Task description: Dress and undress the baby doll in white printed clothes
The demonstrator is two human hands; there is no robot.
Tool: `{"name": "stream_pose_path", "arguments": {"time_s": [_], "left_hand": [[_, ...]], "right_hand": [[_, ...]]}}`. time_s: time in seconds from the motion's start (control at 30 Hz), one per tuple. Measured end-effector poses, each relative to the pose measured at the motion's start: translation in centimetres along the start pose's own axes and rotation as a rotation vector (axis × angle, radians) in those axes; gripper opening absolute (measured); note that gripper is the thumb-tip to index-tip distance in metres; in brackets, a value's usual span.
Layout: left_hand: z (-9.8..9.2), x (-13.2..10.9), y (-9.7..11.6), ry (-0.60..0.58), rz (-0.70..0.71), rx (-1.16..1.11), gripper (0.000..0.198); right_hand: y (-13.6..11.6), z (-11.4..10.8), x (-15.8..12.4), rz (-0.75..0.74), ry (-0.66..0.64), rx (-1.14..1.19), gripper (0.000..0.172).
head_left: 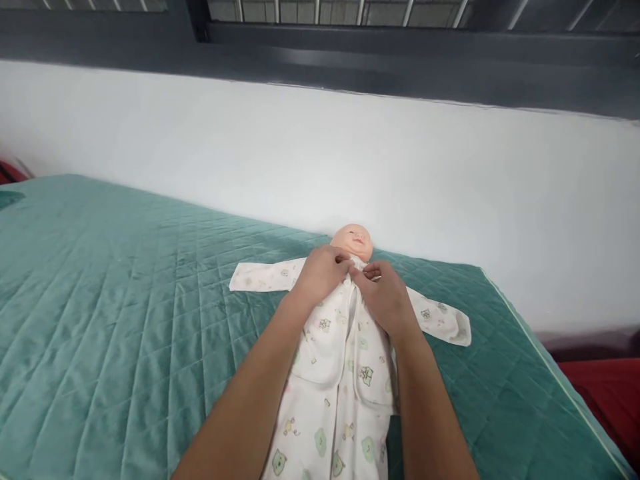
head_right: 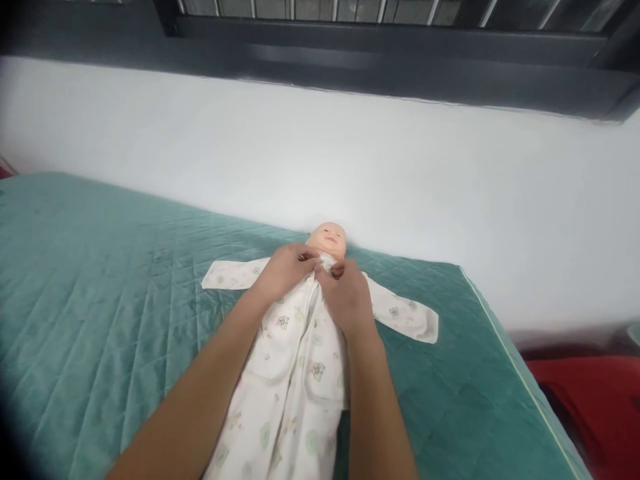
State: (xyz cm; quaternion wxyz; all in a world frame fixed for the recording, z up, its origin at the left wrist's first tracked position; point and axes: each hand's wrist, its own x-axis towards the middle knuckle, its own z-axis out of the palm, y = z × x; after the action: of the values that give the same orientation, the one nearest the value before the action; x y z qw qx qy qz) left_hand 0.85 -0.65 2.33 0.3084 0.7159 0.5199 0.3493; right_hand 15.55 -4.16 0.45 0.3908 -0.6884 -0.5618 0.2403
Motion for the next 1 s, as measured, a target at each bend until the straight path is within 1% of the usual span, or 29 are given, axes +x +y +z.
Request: {"name": "stream_pose_path", "arguments": {"time_s": [0.13,0.2,0.3,0.43,0.53,0.6,0.73,0.83,1.0], "left_hand": [[0.3,-0.3,-0.5,0.035,-0.035,-0.032,0.011],[0.2,-0.3,-0.7,0.041,-0.034,-0.067,0.009],[0.0,-0.3,-1.0,0.05,-0.045,-0.095,0.007],[-0.9,-0.5,-1.1,-0.002,-0.04,-0.093,0.011],[-1.3,-0.7,-1.3,-0.052,0.024,-0.088,0.012],[-1.2,-0.7,-1.5,-0.061,0.073,-0.087,0.012],[-0.4,-0.3,-1.8,0.018,0.122,-0.044,0.011],[0.0,-0.2,-1.9,0.04,0.149,-0.033,0.011],[0.3,-0.4,-0.9,0.104,0.13,-0.169,0.009]], "right_hand": [[-0.1,0.2,0.1,-0.004,0.026,-0.023,0.021],[0.0,0.2,0.1,-0.01,0.045,0.004,0.017],[0.1,0.0,0.1,-0.003,0.047,0.099,0.017],[0.3,-0.3,0.3,0.016,0.017,0.255,0.021],[0.7,-0.3,0.5,0.013,-0.007,0.356,0.022],[0.9,0.0,0.6,-0.005,-0.012,0.398,0.023],[1.1,0.2,0.6,-0.065,-0.024,0.422,0.023],[1.2,0.2,0.6,-0.121,-0.046,0.428,0.025],[1.5,0.1,0.7,-0.194,-0.025,0.436,0.025]]}}
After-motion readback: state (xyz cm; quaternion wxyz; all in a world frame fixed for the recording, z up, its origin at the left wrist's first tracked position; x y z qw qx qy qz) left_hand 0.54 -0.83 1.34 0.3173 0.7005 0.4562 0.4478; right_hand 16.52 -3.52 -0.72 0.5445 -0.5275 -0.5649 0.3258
